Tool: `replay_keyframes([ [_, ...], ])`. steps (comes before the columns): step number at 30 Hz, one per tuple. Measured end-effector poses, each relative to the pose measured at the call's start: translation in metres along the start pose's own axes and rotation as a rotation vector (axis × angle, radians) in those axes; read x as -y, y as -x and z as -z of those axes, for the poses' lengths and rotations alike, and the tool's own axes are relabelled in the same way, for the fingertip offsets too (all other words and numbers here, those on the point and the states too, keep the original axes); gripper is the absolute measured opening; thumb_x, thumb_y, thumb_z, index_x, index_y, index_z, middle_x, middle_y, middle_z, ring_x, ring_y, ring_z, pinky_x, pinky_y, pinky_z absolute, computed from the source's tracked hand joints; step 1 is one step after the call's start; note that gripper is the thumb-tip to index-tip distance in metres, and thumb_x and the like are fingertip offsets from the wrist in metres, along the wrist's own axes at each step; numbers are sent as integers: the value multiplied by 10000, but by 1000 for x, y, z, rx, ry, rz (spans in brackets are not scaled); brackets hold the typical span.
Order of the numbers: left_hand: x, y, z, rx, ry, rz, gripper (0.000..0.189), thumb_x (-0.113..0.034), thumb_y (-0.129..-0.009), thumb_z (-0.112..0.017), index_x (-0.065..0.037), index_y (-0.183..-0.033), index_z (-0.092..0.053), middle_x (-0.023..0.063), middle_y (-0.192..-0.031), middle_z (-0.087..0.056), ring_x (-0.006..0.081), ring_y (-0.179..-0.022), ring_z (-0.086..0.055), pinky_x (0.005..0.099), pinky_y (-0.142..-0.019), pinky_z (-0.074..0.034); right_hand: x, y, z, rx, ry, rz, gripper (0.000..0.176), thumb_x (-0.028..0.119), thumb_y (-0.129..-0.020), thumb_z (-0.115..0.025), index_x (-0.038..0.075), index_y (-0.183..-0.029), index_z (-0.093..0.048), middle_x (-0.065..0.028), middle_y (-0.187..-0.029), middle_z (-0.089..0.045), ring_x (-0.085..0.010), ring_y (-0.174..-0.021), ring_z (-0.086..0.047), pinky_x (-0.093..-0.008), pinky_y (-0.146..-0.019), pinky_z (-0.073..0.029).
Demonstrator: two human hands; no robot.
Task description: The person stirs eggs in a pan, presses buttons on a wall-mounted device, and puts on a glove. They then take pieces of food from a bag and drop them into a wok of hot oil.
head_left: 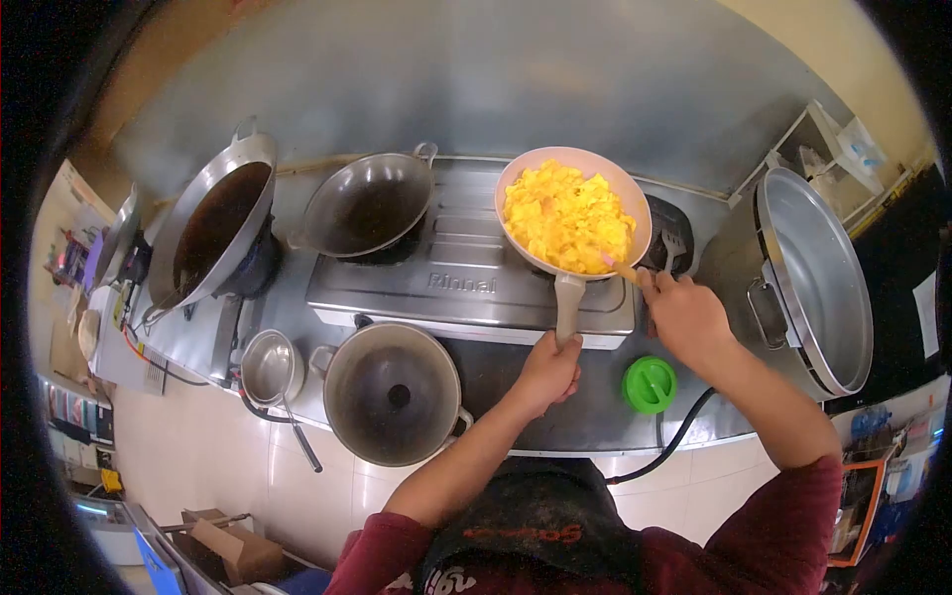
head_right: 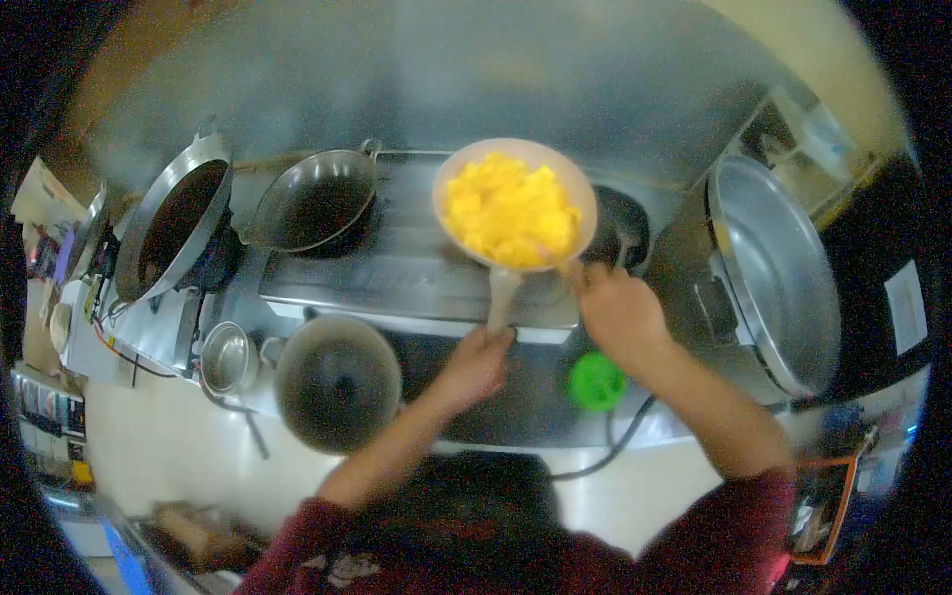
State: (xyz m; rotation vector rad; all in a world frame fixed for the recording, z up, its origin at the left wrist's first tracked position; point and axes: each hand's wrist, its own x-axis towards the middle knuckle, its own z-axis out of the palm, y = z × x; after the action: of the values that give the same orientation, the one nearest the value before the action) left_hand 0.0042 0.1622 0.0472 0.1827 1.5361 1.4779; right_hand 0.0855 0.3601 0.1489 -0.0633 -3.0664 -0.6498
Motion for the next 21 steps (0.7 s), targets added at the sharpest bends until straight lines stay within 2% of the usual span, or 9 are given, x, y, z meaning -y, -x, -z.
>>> replay_keyframes([
  [4,14,-11,-3,-8,12,-15,278,-363,-1021,-503,-89,-1050,-461,21,-679,-511,115,-466,-482,279,-373,-355,3,-60,-32,125,43,-41,384,124,-875,-584,17,-1244,-575,-145,-991,-665,-274,-912,-694,-348,-700,-588],
  [6,11,-8,-3,-21,-12,4,291,-374,-1018,-508,-89,-1054,-464,23,-685,-513,111,-470,-481,281,-380,-364,-5,-93,-45,24,-13,-121,348,117,-903,-546,43,-1241,-584,-140,-1006,-670,-292,-915,-699,-375,-732,-590],
  [9,5,-4,-3,-20,-26,8,294,-375,-1017,-506,-87,-1051,-463,24,-684,-512,114,-474,-483,281,-384,-366,-38,-100,-22,6,-20,-130,375,99,-882,-559,115,-1253,-609,-126,-1007,-670,-316,-923,-694,-415,-750,-584],
  [11,6,-5,-2,-19,4,10,292,-371,-1017,-507,-85,-1052,-460,24,-683,-509,118,-474,-483,281,-385,-364,-43,-73,36,193,-50,-243,379,104,-852,-588,173,-1218,-655,-126,-988,-675,-335,-928,-685,-452,-760,-574],
  [13,6,-4,-2,-31,13,10,290,-366,-1017,-507,-84,-1053,-456,24,-683,-506,120,-474,-481,281,-385,-361,-46,-38,82,192,-121,-200,364,109,-824,-609,175,-1172,-692,-142,-975,-683,-344,-914,-688,-463,-748,-570],
  [16,3,-2,-3,-49,16,0,286,-362,-1018,-508,-84,-1053,-450,23,-684,-502,119,-472,-472,279,-385,-356,-41,-18,72,197,-105,-122,232,151,-906,-544,54,-1015,-724,-170,-891,-708,-317,-877,-717,-454,-730,-588],
  [18,10,-5,-4,-34,37,6,286,-363,-1019,-509,-85,-1053,-446,21,-683,-498,114,-470,-465,275,-385,-353,-16,-40,18,213,-94,-232,216,143,-901,-552,59,-983,-733,-194,-902,-713,-312,-883,-722,-444,-727,-591],
  [20,6,-3,-5,-28,40,21,286,-365,-1019,-511,-89,-1053,-446,22,-687,-496,111,-470,-461,271,-385,-345,4,-68,-22,211,-272,-357,380,133,-857,-610,139,-1236,-631,-186,-1038,-681,-349,-924,-694,-467,-785,-572],
  [21,5,-1,-6,-26,43,29,285,-367,-1018,-513,-91,-1053,-446,22,-689,-495,109,-470,-460,269,-384,-341,1,-75,-38,139,-256,-372,391,136,-862,-609,133,-1253,-616,-188,-1051,-679,-351,-928,-694,-469,-787,-571],
])
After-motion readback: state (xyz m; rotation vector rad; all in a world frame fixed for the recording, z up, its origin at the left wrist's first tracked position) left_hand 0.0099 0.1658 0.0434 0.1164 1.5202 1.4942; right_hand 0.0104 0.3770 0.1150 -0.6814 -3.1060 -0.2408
